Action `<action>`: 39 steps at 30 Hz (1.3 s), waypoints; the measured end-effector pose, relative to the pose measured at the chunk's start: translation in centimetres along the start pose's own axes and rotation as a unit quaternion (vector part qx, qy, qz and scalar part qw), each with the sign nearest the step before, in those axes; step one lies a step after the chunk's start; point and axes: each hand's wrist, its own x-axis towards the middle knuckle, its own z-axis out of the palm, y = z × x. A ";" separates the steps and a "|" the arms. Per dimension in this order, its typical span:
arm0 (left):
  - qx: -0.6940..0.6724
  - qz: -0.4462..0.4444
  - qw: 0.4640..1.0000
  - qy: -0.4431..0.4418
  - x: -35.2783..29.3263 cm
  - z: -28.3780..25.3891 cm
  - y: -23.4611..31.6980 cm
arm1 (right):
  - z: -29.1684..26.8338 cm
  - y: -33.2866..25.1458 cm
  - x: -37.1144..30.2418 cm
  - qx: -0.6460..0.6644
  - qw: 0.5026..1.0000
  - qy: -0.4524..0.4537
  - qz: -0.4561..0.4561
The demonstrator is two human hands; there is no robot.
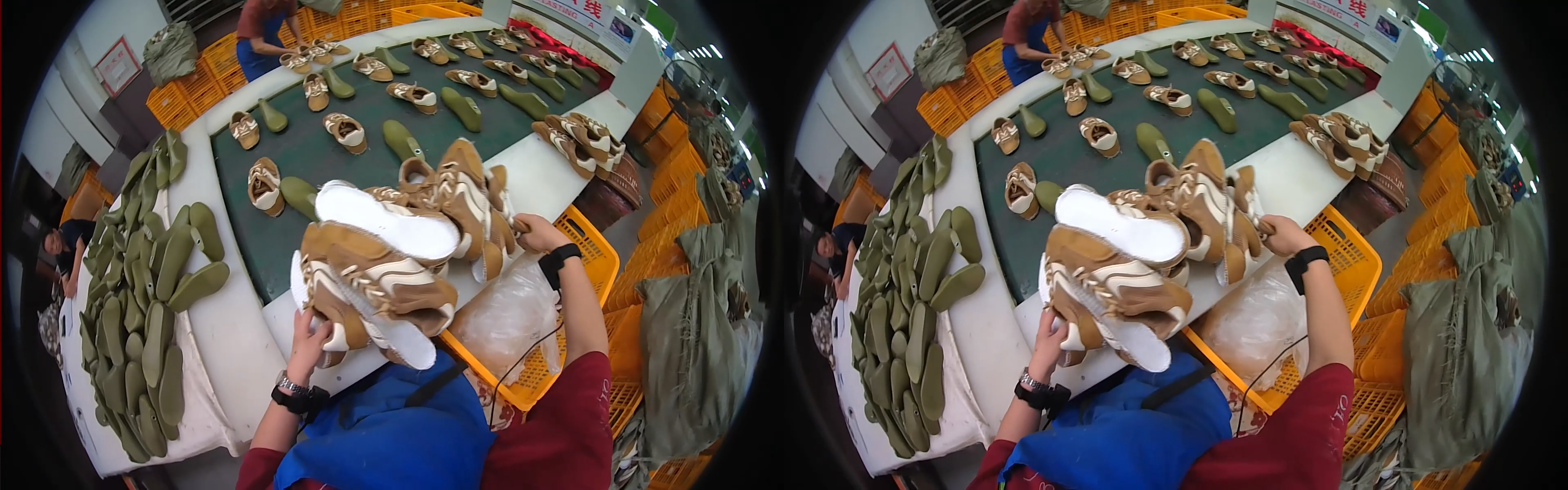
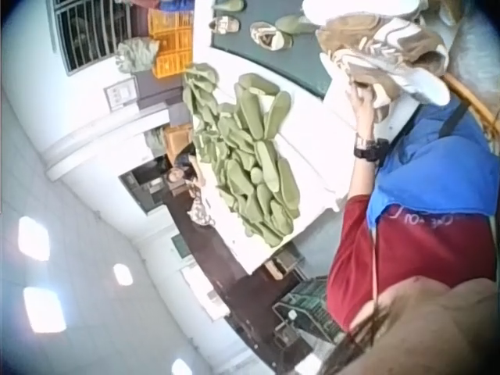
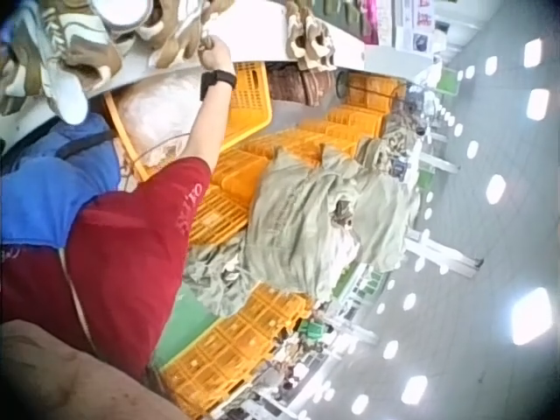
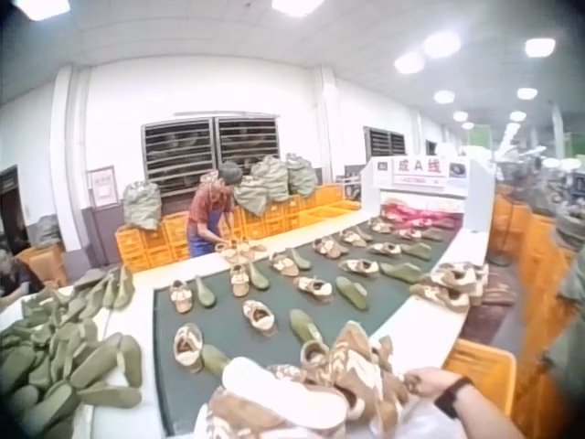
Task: The recorder is assembling shoe uppers onto lasts and organizing completed shoes in a factory environment.
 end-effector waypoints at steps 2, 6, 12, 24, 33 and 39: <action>-0.015 -0.013 1.000 0.003 0.3 0.6 -1.5 | -0.7 0.7 -0.3 0.025 0.999 -0.027 0.010; -0.018 -0.068 0.996 -0.060 0.4 0.1 -1.8 | -0.8 3.1 -0.2 0.009 0.998 -0.020 0.054; 0.026 -0.078 0.996 0.018 -1.6 -3.3 1.5 | -2.0 0.9 -0.4 -0.064 0.992 0.047 0.098; 0.193 0.096 0.976 -0.036 0.4 -3.6 2.7 | 1.9 -17.1 12.3 0.022 0.970 -0.217 -0.106; 0.229 0.141 0.963 0.015 2.3 -1.5 3.9 | 6.0 -16.7 14.1 -0.068 0.964 -0.223 -0.128; 0.331 0.319 0.886 -0.062 7.7 1.0 9.5 | 6.1 -17.7 9.4 -0.148 0.951 -0.249 -0.106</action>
